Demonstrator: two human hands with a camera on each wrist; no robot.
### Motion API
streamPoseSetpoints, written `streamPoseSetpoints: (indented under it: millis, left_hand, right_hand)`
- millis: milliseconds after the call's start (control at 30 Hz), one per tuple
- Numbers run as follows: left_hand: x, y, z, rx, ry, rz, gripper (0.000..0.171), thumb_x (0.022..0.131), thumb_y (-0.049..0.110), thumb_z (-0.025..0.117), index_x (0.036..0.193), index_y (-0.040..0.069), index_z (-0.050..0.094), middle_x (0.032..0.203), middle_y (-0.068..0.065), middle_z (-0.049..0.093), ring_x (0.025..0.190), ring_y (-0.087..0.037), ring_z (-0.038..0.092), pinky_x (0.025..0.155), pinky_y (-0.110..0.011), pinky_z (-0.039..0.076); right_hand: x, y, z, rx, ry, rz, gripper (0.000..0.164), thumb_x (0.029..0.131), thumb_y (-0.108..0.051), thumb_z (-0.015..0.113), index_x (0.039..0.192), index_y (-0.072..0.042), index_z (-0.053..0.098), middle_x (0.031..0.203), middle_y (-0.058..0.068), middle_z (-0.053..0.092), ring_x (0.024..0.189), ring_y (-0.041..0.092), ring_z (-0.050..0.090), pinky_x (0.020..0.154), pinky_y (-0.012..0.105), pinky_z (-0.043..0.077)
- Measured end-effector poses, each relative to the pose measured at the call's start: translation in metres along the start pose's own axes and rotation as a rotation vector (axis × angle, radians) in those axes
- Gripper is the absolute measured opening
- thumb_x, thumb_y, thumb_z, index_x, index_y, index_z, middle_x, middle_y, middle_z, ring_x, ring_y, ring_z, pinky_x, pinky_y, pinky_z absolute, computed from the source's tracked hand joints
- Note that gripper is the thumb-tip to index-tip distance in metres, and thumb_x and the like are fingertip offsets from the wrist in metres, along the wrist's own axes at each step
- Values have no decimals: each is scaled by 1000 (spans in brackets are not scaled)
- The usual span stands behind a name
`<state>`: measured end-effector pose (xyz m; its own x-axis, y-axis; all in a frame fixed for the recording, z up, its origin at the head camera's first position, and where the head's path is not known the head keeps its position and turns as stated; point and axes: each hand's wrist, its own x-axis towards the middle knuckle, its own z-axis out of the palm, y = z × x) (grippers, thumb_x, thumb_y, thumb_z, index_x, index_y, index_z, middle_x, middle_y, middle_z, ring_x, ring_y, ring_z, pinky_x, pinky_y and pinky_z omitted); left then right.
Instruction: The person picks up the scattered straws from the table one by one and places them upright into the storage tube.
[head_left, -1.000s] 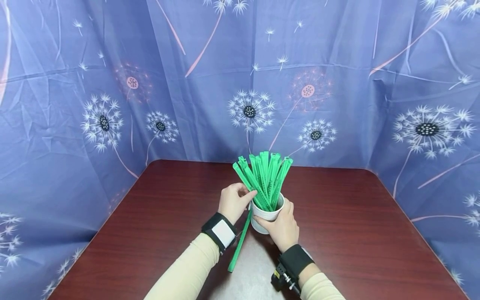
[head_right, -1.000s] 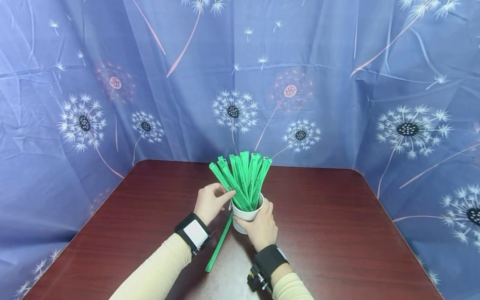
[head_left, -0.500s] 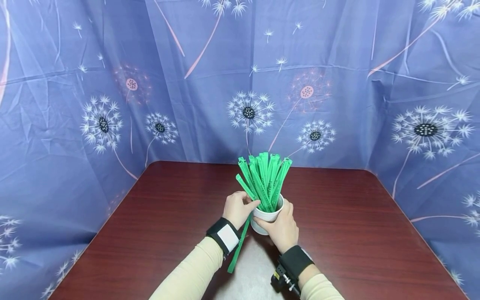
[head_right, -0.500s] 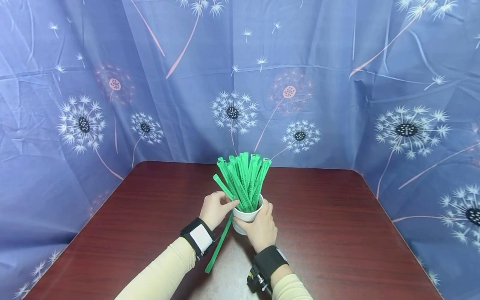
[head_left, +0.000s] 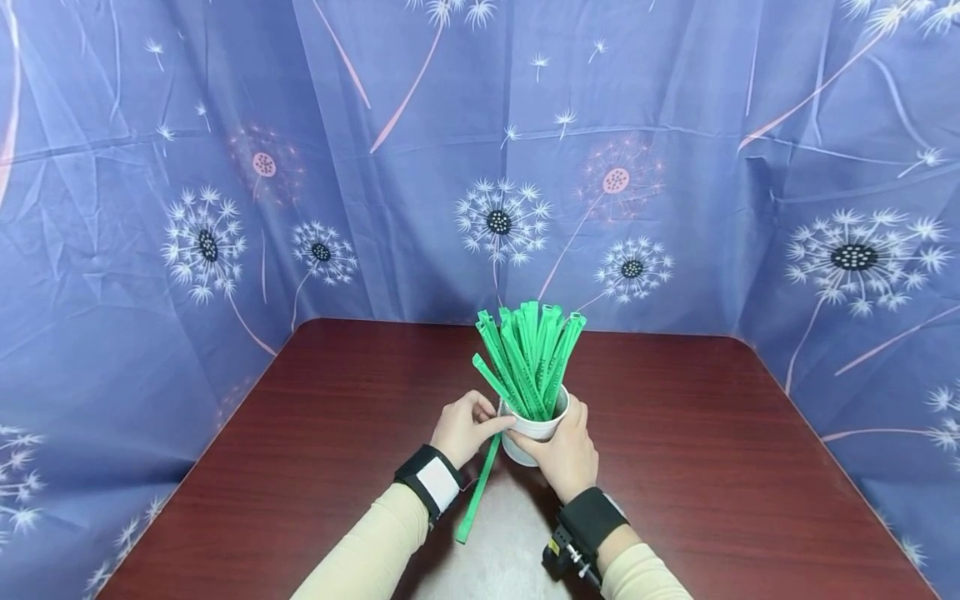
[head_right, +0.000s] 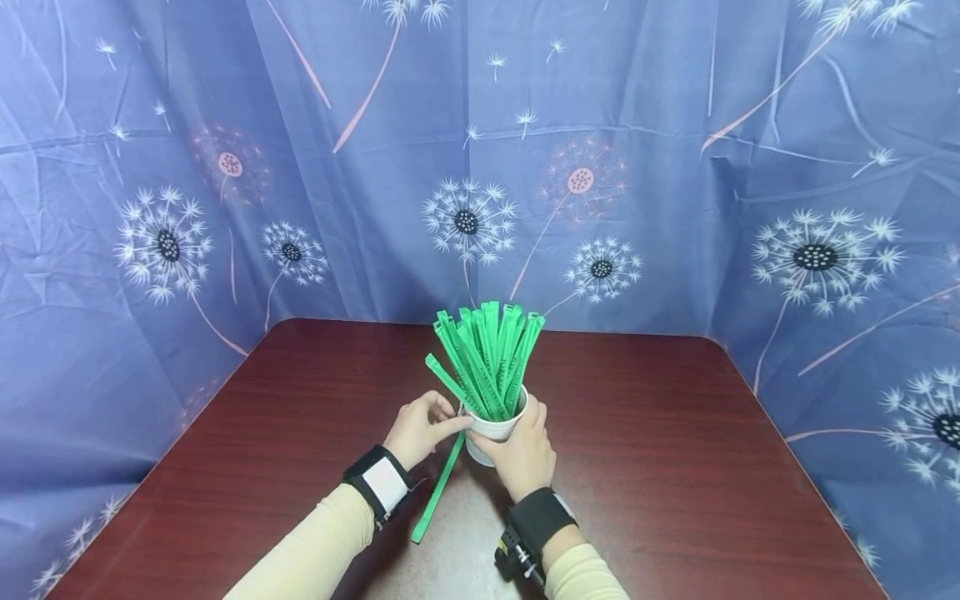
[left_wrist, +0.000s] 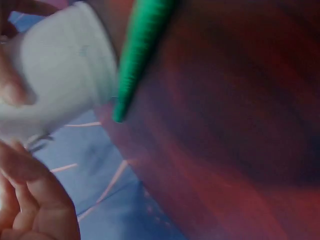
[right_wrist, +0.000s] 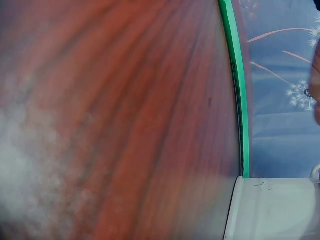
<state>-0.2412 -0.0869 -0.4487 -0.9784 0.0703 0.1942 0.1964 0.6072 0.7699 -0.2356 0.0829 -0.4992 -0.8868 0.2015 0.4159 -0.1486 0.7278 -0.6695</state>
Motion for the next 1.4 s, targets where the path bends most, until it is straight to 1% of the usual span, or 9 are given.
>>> streamPoseSetpoints:
  millis: [233, 367, 500, 567, 667, 800, 1000, 1167, 1400]
  left_hand:
    - [-5, -15, 7, 192, -174, 11, 37, 72, 20, 88, 92, 4, 63, 77, -5, 67, 63, -14, 61, 61, -27, 51]
    - [-3, -28, 20, 352, -173, 74, 45, 66, 20, 91, 96, 2, 63, 80, -9, 68, 73, -22, 65, 66, -32, 53]
    - [-4, -28, 23, 448, -170, 70, 49, 62, 15, 93, 96, 1, 62, 83, -14, 67, 79, -30, 67, 71, -36, 55]
    - [-7, -20, 18, 476, -194, 41, 46, 61, 8, 92, 93, 0, 60, 82, -15, 65, 81, -33, 67, 73, -38, 56]
    - [-6, -21, 15, 515, -216, 60, 32, 68, 3, 83, 86, 1, 57, 76, -16, 63, 78, -34, 67, 69, -40, 56]
    - [-6, -24, 10, 503, -252, 51, 22, 70, -2, 71, 79, 4, 52, 67, -10, 57, 67, -30, 63, 62, -39, 53]
    - [-6, -23, 3, 471, -268, -129, 22, 76, 1, 66, 97, -2, 60, 80, -13, 61, 77, -29, 63, 68, -46, 54]
    - [-2, -17, -11, 419, -174, -174, 46, 79, 2, 64, 126, 3, 62, 103, -16, 66, 94, -32, 65, 75, -50, 54]
    - [6, -2, -33, 250, -8, -139, 27, 95, 15, 58, 121, 9, 65, 99, -6, 69, 90, -22, 66, 73, -40, 52]
  right_hand:
    - [0, 1, -1, 16, -23, 2, 100, 66, -50, 88, 141, -11, 35, 124, 12, 49, 87, 37, 67, 61, 52, 54]
    - [0, -1, -1, 15, -28, 15, 101, 65, -52, 88, 142, -12, 35, 124, 11, 49, 90, 37, 67, 64, 54, 54]
    - [1, -2, -1, 19, -31, 23, 102, 65, -54, 88, 142, -13, 35, 125, 10, 49, 92, 37, 67, 66, 55, 54]
    - [1, -2, -1, 20, -32, 20, 103, 64, -54, 88, 142, -13, 35, 125, 10, 49, 92, 37, 67, 65, 55, 54]
    - [1, -2, -2, 20, -29, 16, 102, 65, -53, 88, 142, -13, 36, 124, 10, 49, 91, 37, 67, 64, 55, 54]
    - [1, -2, -3, 17, -27, 19, 100, 64, -52, 89, 140, -12, 37, 124, 10, 50, 90, 38, 67, 63, 55, 53]
    - [1, -3, -3, 18, -35, 39, 102, 63, -52, 89, 141, -13, 36, 125, 10, 49, 92, 39, 67, 65, 56, 53]
    - [1, -3, -2, 14, -29, 47, 102, 63, -50, 89, 141, -13, 36, 125, 9, 50, 92, 39, 67, 65, 56, 53]
    - [1, -2, -1, 11, -17, 48, 99, 63, -49, 90, 139, -12, 38, 123, 9, 51, 90, 39, 67, 65, 56, 53]
